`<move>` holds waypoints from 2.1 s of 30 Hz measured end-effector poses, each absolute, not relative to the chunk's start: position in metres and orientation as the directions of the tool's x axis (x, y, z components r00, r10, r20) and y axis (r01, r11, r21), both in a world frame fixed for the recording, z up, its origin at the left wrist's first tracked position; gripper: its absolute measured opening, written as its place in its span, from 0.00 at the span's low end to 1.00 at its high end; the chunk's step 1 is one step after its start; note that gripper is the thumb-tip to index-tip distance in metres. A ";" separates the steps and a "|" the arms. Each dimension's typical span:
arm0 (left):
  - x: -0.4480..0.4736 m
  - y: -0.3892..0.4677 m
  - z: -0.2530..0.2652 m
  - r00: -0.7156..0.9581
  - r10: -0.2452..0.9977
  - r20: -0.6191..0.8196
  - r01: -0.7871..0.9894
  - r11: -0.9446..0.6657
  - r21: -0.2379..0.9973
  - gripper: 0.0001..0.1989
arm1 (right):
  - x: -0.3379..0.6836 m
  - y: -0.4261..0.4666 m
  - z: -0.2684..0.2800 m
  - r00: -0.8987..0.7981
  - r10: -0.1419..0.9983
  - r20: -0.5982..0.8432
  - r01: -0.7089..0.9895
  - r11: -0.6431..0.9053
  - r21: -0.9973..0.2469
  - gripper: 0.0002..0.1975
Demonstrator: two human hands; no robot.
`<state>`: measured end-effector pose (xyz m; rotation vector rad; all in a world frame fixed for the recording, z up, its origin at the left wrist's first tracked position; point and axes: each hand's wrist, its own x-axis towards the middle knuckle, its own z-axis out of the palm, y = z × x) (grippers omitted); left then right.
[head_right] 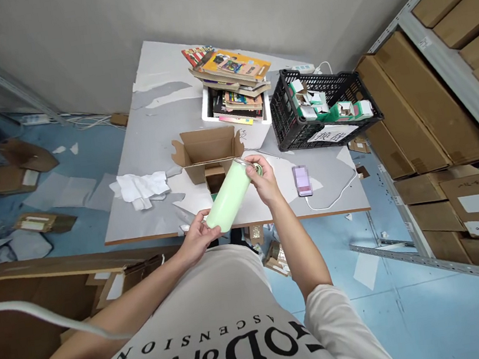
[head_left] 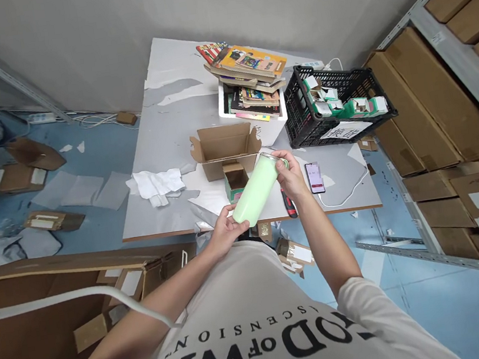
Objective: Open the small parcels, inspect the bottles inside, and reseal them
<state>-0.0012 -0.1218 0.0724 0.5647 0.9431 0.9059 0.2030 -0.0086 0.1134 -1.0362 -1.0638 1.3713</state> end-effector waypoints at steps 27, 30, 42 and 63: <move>0.005 -0.118 0.069 0.286 0.888 -0.361 -0.479 0.458 0.749 0.29 | 0.189 -0.009 0.118 -0.069 0.997 -0.030 -0.219 -0.045 -0.975 0.23; 0.003 -0.118 0.069 0.400 0.841 -0.364 -0.587 0.540 0.603 0.26 | 0.191 -0.010 0.118 -0.149 0.989 -0.014 -0.307 -0.060 -0.950 0.27; 0.007 -0.117 0.068 0.420 0.819 -0.392 -0.578 0.574 0.581 0.28 | 0.188 -0.010 0.113 -0.093 0.991 -0.096 -0.399 -0.125 -0.909 0.20; -0.002 -0.115 0.066 0.454 0.786 -0.420 -0.629 0.616 0.474 0.29 | 0.201 -0.006 0.127 -0.070 0.984 0.165 -0.180 0.150 -0.972 0.31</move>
